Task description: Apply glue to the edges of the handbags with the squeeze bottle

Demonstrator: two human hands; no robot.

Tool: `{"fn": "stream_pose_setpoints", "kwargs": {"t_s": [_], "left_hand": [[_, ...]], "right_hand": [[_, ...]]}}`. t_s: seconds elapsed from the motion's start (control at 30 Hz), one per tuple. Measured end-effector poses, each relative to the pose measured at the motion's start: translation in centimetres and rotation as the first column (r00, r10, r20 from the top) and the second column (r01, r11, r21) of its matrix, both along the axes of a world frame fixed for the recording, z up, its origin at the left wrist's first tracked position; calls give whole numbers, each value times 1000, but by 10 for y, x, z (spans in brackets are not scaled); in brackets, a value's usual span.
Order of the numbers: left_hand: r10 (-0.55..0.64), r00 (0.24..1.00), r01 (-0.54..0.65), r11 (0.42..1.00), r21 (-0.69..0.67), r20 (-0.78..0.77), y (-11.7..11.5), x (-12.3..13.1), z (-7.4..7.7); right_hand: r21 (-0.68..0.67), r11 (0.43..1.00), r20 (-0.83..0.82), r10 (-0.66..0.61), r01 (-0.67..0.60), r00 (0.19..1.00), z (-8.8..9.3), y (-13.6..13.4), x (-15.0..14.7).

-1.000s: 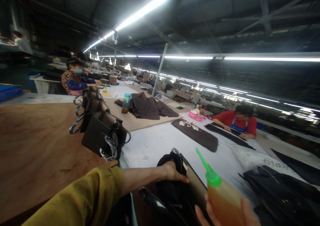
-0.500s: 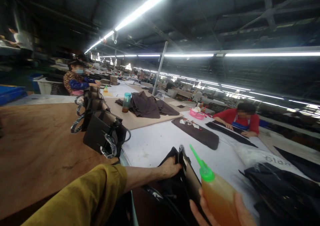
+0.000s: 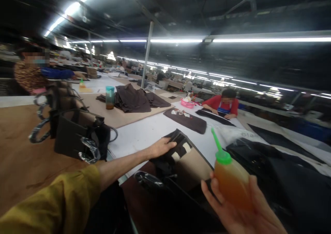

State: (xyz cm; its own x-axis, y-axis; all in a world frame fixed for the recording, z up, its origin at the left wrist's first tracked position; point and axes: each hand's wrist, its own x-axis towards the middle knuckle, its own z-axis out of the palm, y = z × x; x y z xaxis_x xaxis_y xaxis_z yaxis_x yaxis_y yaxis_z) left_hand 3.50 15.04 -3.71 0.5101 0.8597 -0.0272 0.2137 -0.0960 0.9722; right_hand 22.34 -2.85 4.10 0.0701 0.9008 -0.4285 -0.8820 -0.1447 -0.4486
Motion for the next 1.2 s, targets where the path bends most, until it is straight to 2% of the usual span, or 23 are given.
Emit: {"fn": "stream_pose_setpoints", "kwargs": {"t_s": [0.1, 0.17, 0.23, 0.3, 0.37, 0.47, 0.57, 0.63, 0.73, 0.83, 0.93, 1.1, 1.2], "left_hand": [[-168, 962, 179, 983, 36, -215, 5, -5, 35], [-303, 881, 338, 940, 37, -363, 9, -7, 55], [-389, 779, 456, 890, 18, -492, 9, -8, 71], [-442, 679, 526, 850, -30, -586, 6, -9, 82], [-481, 596, 574, 815, -77, -643, 0, -8, 87], [-526, 517, 616, 776, -133, -675, -8, -6, 84], [-586, 463, 620, 750, -229, -665, -16, -3, 75], [-623, 431, 622, 729, -284, -653, -21, 0, 70], [-669, 389, 618, 699, -359, -634, -26, 3, 64], [-694, 367, 615, 681, -397, -619, -29, 5, 60], [-702, 353, 628, 668, -399, -619, -30, 6, 57], [-698, 320, 635, 660, -401, -641, -31, 8, 57], [-710, 316, 623, 656, -427, -629, -32, 7, 56]], "right_hand": [[12, 999, 64, -49, 48, 997, 10, -9, 0], [-11, 998, 143, -62, 64, 988, 15, -16, 1], [-58, 991, 269, -100, 120, 958, 16, -24, 7], [-56, 979, 434, -153, 196, 888, 11, -32, 19], [17, 974, 607, -189, 226, 772, 1, -42, 34], [156, 976, 837, -211, 150, 505, -19, -55, 59], [163, 981, 959, -182, 102, 219, -33, -65, 76], [147, 984, 985, -155, 102, 76, -36, -69, 80], [164, 982, 984, -156, 98, -85, -32, -71, 73], [199, 976, 970, -184, 86, -159, -25, -69, 56], [191, 979, 970, -178, 64, -166, -23, -67, 46], [204, 979, 959, -197, 15, -202, -35, -62, 52], [227, 974, 957, -223, -3, -187, -37, -60, 52]]}}
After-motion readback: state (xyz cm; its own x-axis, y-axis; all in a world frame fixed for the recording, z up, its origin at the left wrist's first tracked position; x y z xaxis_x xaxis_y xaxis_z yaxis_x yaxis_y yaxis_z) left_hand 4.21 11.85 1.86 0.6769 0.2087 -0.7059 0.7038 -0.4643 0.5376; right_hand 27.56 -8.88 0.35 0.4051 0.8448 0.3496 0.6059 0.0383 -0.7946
